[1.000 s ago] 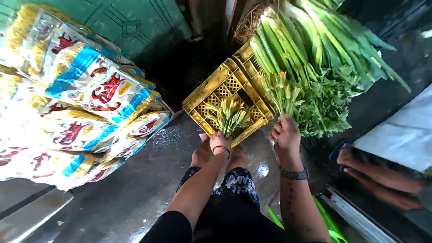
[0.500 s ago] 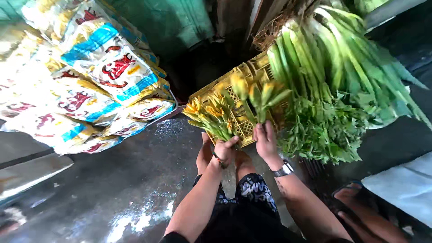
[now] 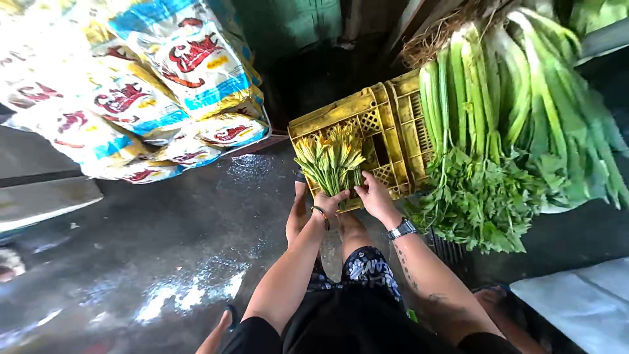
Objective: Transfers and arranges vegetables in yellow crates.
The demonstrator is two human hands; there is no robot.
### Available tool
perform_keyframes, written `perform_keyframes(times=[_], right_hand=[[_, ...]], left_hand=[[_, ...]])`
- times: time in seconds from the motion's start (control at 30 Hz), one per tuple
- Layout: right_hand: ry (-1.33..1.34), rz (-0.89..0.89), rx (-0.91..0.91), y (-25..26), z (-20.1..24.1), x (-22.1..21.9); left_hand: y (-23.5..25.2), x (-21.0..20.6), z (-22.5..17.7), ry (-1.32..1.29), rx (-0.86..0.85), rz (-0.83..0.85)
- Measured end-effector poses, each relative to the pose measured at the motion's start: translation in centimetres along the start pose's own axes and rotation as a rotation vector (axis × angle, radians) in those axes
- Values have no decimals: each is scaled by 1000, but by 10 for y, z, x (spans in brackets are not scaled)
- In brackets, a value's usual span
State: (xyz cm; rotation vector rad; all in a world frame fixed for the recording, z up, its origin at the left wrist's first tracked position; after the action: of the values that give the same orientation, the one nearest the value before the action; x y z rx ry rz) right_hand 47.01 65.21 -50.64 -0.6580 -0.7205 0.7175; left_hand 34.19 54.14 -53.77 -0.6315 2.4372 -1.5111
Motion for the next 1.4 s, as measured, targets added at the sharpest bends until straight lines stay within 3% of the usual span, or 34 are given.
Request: perform_keyframes(times=[0.1,0.27,0.37,0.47,0.6,0.77,0.9,1.07,1.23,1.4], right_hand=[[-69,-47,-9,-2,3,7],[65,-205,22,0,8,19],[195,-197,-44,10,11,6],[151,-210,-102,8,28,-10],[138,-219,-47,7,39,-22],[107,-137,-16,6,27,-13],[10,-178,16,8,24,-7],[114,-246,8,-26,2,10],[108,-267,-129,-86,-42,24],[6,-46,-387,-174,-126,-9]], left_hand=[[-16,5,-5,56,1,46],[-35,48,-24,675,108,-99],[-21,73,-38,556,-28,-284],[10,76,-48,346,-156,-310],[2,64,-53,526,-238,-376],[-2,50,-67,490,-271,-253],[11,60,-73,578,-252,-259],[-5,83,-65,631,-226,-281],[-50,146,-35,708,-151,-234],[-126,297,59,851,-4,-229]])
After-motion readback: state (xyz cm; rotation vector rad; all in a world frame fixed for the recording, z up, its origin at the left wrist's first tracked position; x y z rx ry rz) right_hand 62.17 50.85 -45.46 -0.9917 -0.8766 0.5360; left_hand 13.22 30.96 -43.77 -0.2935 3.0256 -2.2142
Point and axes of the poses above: each hand's wrist, its own y-axis towards the middle knuckle, its own x-axis out of the back of the hand, z = x × y, the point moved 7 cm from there along y, towards the middle knuckle, and after that the axes turned 9 degrees about y, right-handed, at the moved point
